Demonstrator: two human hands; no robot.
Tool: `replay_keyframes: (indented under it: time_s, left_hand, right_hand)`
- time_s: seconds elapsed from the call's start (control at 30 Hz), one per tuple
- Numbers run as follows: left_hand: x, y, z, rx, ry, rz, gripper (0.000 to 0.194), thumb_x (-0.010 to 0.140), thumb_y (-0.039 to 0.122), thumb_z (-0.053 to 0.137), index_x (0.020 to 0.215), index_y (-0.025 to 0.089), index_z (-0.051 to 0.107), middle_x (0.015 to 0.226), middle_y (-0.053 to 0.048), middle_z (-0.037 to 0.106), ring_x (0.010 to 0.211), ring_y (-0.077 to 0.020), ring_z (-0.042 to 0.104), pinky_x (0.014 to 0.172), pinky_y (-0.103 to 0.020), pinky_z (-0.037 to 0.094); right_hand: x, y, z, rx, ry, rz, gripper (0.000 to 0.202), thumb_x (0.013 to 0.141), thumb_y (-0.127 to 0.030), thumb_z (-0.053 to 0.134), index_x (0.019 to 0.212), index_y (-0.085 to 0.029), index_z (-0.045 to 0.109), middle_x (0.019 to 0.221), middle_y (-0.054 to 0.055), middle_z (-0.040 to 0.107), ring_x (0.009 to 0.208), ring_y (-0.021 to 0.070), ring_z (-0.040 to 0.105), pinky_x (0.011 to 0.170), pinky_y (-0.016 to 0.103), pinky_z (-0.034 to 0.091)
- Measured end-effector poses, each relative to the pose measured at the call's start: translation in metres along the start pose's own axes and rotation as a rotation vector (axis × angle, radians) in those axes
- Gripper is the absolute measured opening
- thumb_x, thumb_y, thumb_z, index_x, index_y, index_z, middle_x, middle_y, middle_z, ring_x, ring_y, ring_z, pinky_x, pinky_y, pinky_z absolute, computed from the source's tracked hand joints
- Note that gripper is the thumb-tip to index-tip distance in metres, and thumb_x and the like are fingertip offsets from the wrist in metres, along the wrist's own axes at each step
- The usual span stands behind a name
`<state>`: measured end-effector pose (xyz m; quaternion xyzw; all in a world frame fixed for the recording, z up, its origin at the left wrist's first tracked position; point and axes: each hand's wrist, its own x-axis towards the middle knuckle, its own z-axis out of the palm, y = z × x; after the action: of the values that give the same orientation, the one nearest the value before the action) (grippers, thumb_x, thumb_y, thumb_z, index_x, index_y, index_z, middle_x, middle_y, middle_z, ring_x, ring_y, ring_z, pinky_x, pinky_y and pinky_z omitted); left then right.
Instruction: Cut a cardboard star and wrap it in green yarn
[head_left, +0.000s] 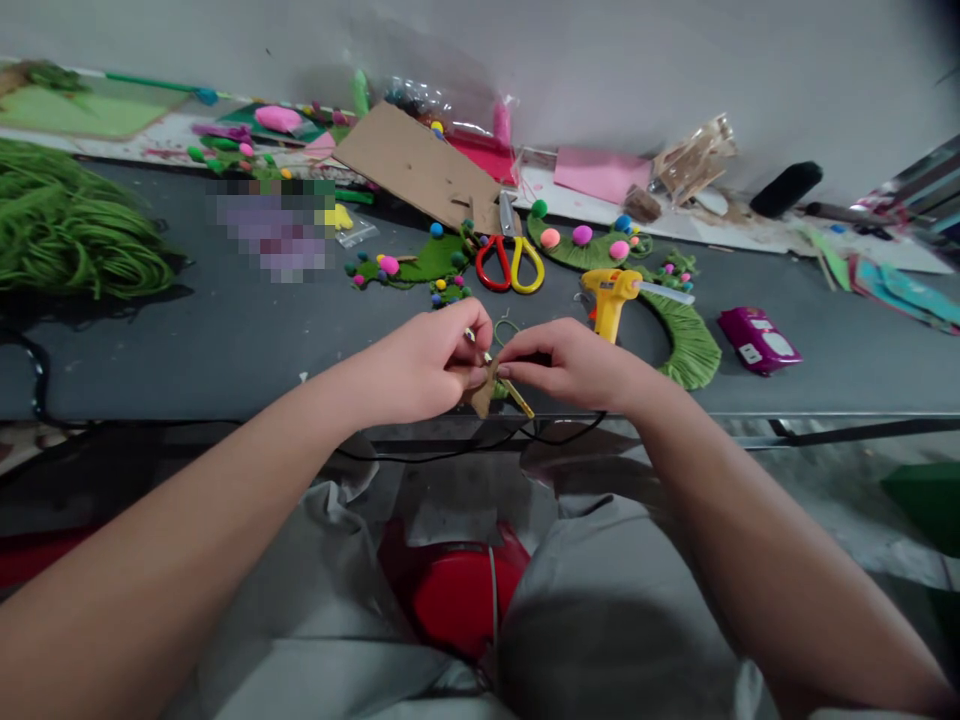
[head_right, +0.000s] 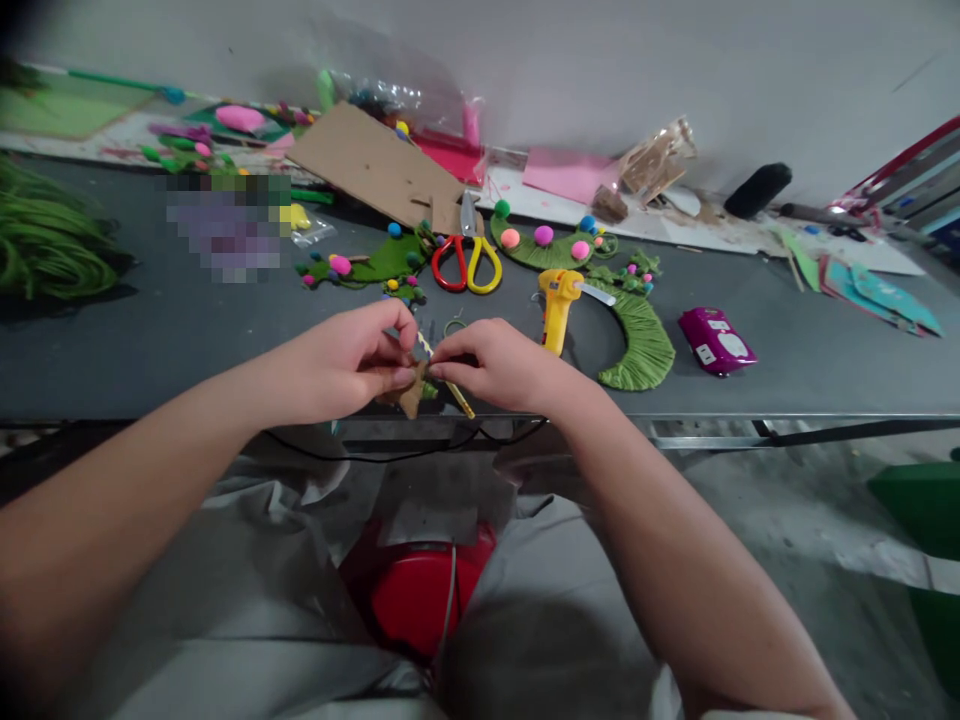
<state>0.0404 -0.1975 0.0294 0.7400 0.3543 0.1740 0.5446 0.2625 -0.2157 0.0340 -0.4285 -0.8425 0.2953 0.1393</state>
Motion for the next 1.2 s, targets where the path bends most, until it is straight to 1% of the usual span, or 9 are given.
replay_keyframes:
  time_s: [0.1, 0.2, 0.33, 0.43, 0.6, 0.83, 0.97, 1.07, 1.2]
  left_hand:
    - [0.002, -0.001, 0.004, 0.182, -0.026, 0.000, 0.024, 0.077, 0.012, 0.060, 0.091, 0.025, 0.045, 0.072, 0.002, 0.068, 0.069, -0.0194, 0.064, 0.059, -0.029, 0.042]
    - [0.005, -0.001, 0.005, 0.306, 0.001, -0.021, 0.027, 0.075, 0.012, 0.060, 0.093, 0.026, 0.046, 0.072, 0.002, 0.070, 0.069, -0.0213, 0.065, 0.059, -0.031, 0.041]
    - [0.009, -0.003, 0.004, 0.311, 0.058, -0.037, 0.027, 0.075, 0.015, 0.060, 0.094, 0.026, 0.045, 0.071, 0.002, 0.070, 0.070, -0.0222, 0.066, 0.058, -0.031, 0.040]
    - [0.010, -0.005, 0.004, 0.302, 0.075, -0.030, 0.026, 0.074, 0.016, 0.060, 0.094, 0.025, 0.046, 0.071, 0.002, 0.069, 0.071, -0.0220, 0.066, 0.058, -0.030, 0.040]
    - [0.013, -0.005, 0.006, 0.254, 0.129, -0.043, 0.026, 0.071, 0.016, 0.061, 0.092, 0.024, 0.047, 0.070, 0.002, 0.067, 0.068, -0.0201, 0.063, 0.057, -0.029, 0.040]
    - [0.018, -0.007, -0.002, 0.142, 0.343, 0.019, 0.024, 0.072, 0.018, 0.065, 0.087, 0.024, 0.048, 0.072, 0.001, 0.064, 0.067, -0.0181, 0.061, 0.060, -0.030, 0.042]
    - [0.018, -0.001, -0.005, -0.037, 0.365, -0.032, 0.031, 0.071, 0.013, 0.067, 0.089, 0.024, 0.045, 0.068, 0.002, 0.060, 0.064, -0.0179, 0.060, 0.057, -0.030, 0.043]
    - [0.019, 0.004, -0.006, -0.141, 0.371, -0.058, 0.033, 0.073, 0.009, 0.067, 0.089, 0.025, 0.043, 0.064, 0.003, 0.057, 0.062, -0.0181, 0.060, 0.059, -0.031, 0.045]
    - [0.018, 0.008, -0.006, -0.207, 0.349, -0.061, 0.032, 0.077, 0.008, 0.066, 0.089, 0.024, 0.041, 0.062, 0.004, 0.056, 0.060, -0.0165, 0.060, 0.060, -0.031, 0.047]
  right_hand:
    - [0.001, -0.002, -0.001, -0.058, 0.003, 0.014, 0.022, 0.089, -0.024, 0.060, 0.085, -0.012, 0.078, 0.067, 0.001, 0.063, 0.061, 0.0107, 0.046, 0.062, 0.026, 0.034]
    - [0.001, -0.008, -0.002, -0.110, 0.053, 0.063, 0.020, 0.086, -0.022, 0.060, 0.082, -0.012, 0.077, 0.065, 0.000, 0.061, 0.060, 0.0104, 0.044, 0.060, 0.027, 0.031]
    - [-0.001, -0.019, -0.002, -0.143, 0.086, 0.127, 0.020, 0.086, -0.023, 0.060, 0.079, -0.013, 0.076, 0.065, 0.000, 0.058, 0.060, 0.0101, 0.042, 0.058, 0.027, 0.028]
    - [-0.002, -0.025, 0.000, -0.145, 0.087, 0.134, 0.021, 0.088, -0.023, 0.058, 0.071, -0.014, 0.068, 0.064, -0.001, 0.053, 0.060, 0.0098, 0.037, 0.058, 0.028, 0.026]
    - [-0.003, -0.030, 0.002, -0.112, 0.110, 0.139, 0.025, 0.092, -0.024, 0.054, 0.069, -0.017, 0.056, 0.064, -0.002, 0.049, 0.060, 0.0099, 0.035, 0.058, 0.028, 0.025]
    - [-0.011, -0.044, 0.006, -0.166, 0.086, 0.167, 0.023, 0.095, -0.025, 0.051, 0.080, -0.017, 0.066, 0.071, 0.002, 0.060, 0.062, 0.0126, 0.042, 0.063, 0.029, 0.029]
    - [-0.017, -0.049, 0.011, -0.201, 0.102, 0.202, 0.023, 0.097, -0.024, 0.049, 0.085, -0.017, 0.068, 0.078, 0.006, 0.066, 0.066, 0.0151, 0.049, 0.066, 0.029, 0.032]
    - [-0.018, -0.047, 0.012, -0.224, 0.103, 0.222, 0.023, 0.097, -0.024, 0.049, 0.083, -0.018, 0.066, 0.079, 0.006, 0.066, 0.068, 0.0157, 0.050, 0.067, 0.029, 0.033]
    - [-0.019, -0.040, 0.010, -0.179, 0.110, 0.181, 0.025, 0.098, -0.024, 0.048, 0.082, -0.017, 0.066, 0.079, 0.005, 0.065, 0.069, 0.0147, 0.050, 0.067, 0.028, 0.033]
